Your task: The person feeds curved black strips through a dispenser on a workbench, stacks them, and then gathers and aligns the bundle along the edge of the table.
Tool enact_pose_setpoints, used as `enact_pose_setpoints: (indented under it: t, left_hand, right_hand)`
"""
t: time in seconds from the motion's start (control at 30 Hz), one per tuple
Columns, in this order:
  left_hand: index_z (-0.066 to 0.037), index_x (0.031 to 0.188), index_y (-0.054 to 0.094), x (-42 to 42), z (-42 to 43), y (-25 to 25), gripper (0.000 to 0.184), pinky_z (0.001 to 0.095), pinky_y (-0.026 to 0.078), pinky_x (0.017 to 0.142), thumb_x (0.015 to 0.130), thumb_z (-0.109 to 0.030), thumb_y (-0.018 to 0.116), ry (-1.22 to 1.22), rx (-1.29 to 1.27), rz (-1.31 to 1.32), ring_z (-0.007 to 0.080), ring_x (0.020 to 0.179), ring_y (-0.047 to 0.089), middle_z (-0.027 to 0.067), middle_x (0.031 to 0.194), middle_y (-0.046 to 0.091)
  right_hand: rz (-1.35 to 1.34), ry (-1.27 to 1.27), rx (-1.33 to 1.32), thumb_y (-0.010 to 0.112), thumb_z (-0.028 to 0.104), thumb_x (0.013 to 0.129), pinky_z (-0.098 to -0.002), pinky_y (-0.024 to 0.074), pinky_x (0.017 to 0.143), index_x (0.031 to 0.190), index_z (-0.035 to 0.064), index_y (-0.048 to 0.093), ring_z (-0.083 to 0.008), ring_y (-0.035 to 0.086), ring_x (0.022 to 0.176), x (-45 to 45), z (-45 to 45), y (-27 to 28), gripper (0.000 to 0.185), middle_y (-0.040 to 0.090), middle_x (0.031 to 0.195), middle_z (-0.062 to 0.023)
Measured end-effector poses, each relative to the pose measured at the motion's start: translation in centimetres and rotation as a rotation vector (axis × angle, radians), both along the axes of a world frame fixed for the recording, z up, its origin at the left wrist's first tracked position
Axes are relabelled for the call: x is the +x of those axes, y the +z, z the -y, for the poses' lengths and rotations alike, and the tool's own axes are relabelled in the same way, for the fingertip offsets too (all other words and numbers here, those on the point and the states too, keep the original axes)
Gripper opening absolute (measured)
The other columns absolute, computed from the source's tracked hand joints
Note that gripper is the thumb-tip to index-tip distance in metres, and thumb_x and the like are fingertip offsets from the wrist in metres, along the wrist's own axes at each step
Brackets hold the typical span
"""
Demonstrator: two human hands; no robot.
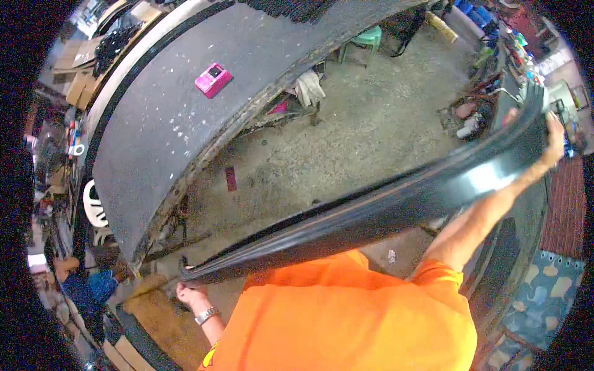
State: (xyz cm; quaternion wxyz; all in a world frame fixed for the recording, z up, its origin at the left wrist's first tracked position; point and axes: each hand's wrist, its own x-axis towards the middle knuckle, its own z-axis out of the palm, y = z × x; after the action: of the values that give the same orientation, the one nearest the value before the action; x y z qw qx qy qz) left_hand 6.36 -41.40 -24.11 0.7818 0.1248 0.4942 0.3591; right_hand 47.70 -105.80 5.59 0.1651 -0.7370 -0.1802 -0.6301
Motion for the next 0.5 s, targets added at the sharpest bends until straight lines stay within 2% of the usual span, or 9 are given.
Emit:
enact_pose_setpoints:
  t: [0.1, 0.17, 0.2, 0.23, 0.33, 0.37, 0.4, 0.43, 0.5]
  left_hand:
    - [0.003, 0.118, 0.066, -4.7, -3.5, 0.9, 0.045, 0.0491, 0.051, 0.1, 0.091, -0.026, 0.043, -0.079, 0.221, 0.009, 0.0332, 0.106, 0.066, 0.0182, 0.118, 0.069]
    - [0.004, 0.12, 0.064, -4.9, -4.0, 3.4, 0.05, 0.0469, 0.048, 0.104, 0.098, -0.033, 0.039, -0.073, 0.469, -0.307, 0.0303, 0.11, 0.063, 0.0168, 0.119, 0.068]
    - [0.004, 0.123, 0.063, -5.1, -3.1, 5.5, 0.054, 0.0466, 0.045, 0.106, 0.102, -0.037, 0.034, -0.25, 0.819, -0.449, 0.0285, 0.112, 0.062, 0.0148, 0.121, 0.067]
    - [0.004, 0.126, 0.062, -3.3, -2.5, 8.4, 0.055, 0.0476, 0.044, 0.106, 0.104, -0.036, 0.031, -0.083, 0.673, -0.471, 0.0284, 0.113, 0.061, 0.014, 0.125, 0.066]
    - [0.004, 0.125, 0.062, -3.6, -4.4, 13.8, 0.053, 0.0448, 0.044, 0.107, 0.104, -0.036, 0.033, -0.437, 0.805, 0.052, 0.0286, 0.112, 0.061, 0.0156, 0.123, 0.066]
    - [0.005, 0.127, 0.06, -3.0, -4.5, 15.3, 0.052, 0.045, 0.044, 0.108, 0.105, -0.035, 0.034, -0.376, 0.785, 0.102, 0.0292, 0.113, 0.061, 0.0166, 0.124, 0.065]
    - [0.008, 0.126, 0.051, -1.3, -3.5, 17.3, 0.06, 0.0437, 0.04, 0.11, 0.1, -0.046, 0.051, -0.274, 0.814, 0.057, 0.0315, 0.114, 0.054, 0.0196, 0.121, 0.057]
    - [0.008, 0.126, 0.05, 1.9, -0.9, 19.7, 0.059, 0.0435, 0.041, 0.109, 0.101, -0.045, 0.05, -0.184, 0.89, -0.037, 0.0306, 0.112, 0.055, 0.0194, 0.119, 0.057]
    - [0.009, 0.128, 0.048, 4.2, -0.4, 22.2, 0.061, 0.0421, 0.044, 0.103, 0.103, -0.047, 0.047, -0.364, 0.84, 0.283, 0.03, 0.109, 0.054, 0.0194, 0.118, 0.056]
  right_hand:
    - [0.032, -0.056, -0.013, 0.087, -0.007, 0.064, -0.0374, 0.0465, 0.103, 0.128, 0.0082, 0.055, -0.0268, 0.059, 0.114, 3.8, -3.6, -4.4, 0.073, 0.06, 0.118, -0.0117]
    - [-0.067, -0.039, 0.082, 0.084, -0.003, 0.069, -0.04, 0.0477, 0.102, 0.129, 0.0098, 0.054, -0.0287, 0.06, 0.114, 5.5, -3.8, -7.6, 0.069, 0.06, 0.118, -0.0129]
    - [-0.178, 0.006, 0.207, 0.082, 0.001, 0.074, -0.0421, 0.0484, 0.101, 0.13, 0.0104, 0.054, -0.0306, 0.06, 0.113, 6.2, -3.5, -9.9, 0.063, 0.06, 0.119, -0.0143]
    - [-0.234, -0.006, 0.217, 0.08, 0.006, 0.076, -0.0436, 0.0482, 0.1, 0.13, 0.0099, 0.053, -0.0332, 0.06, 0.114, 6.5, -3.4, -12.1, 0.061, 0.06, 0.12, -0.0151]
    - [-0.258, -0.184, 0.021, 0.077, 0.019, 0.079, -0.0478, 0.0473, 0.098, 0.13, 0.0086, 0.051, -0.0391, 0.06, 0.115, 6.6, -4.5, -17.5, 0.058, 0.06, 0.123, -0.0162]
    - [-0.318, -0.224, 0.022, 0.075, 0.018, 0.079, -0.049, 0.0458, 0.099, 0.132, 0.0086, 0.05, -0.0384, 0.058, 0.118, 6.6, -4.2, -20.1, 0.059, 0.06, 0.124, -0.0157]
    - [-0.377, -0.264, 0.021, 0.074, 0.017, 0.079, -0.0503, 0.0443, 0.1, 0.133, 0.0086, 0.049, -0.0377, 0.057, 0.121, 6.5, -3.9, -23.5, 0.061, 0.059, 0.126, -0.0151]
    - [-0.477, -0.293, 0.028, 0.074, 0.018, 0.081, -0.0527, 0.0421, 0.102, 0.136, 0.0103, 0.047, -0.0374, 0.054, 0.125, 6.0, -4.1, -26.6, 0.062, 0.058, 0.131, -0.0148]
    - [-0.767, -0.362, 0.033, 0.075, 0.021, 0.082, -0.0572, 0.0368, 0.106, 0.146, 0.0136, 0.041, -0.0369, 0.046, 0.134, 3.8, -4.9, -33.2, 0.073, 0.051, 0.142, -0.0146]
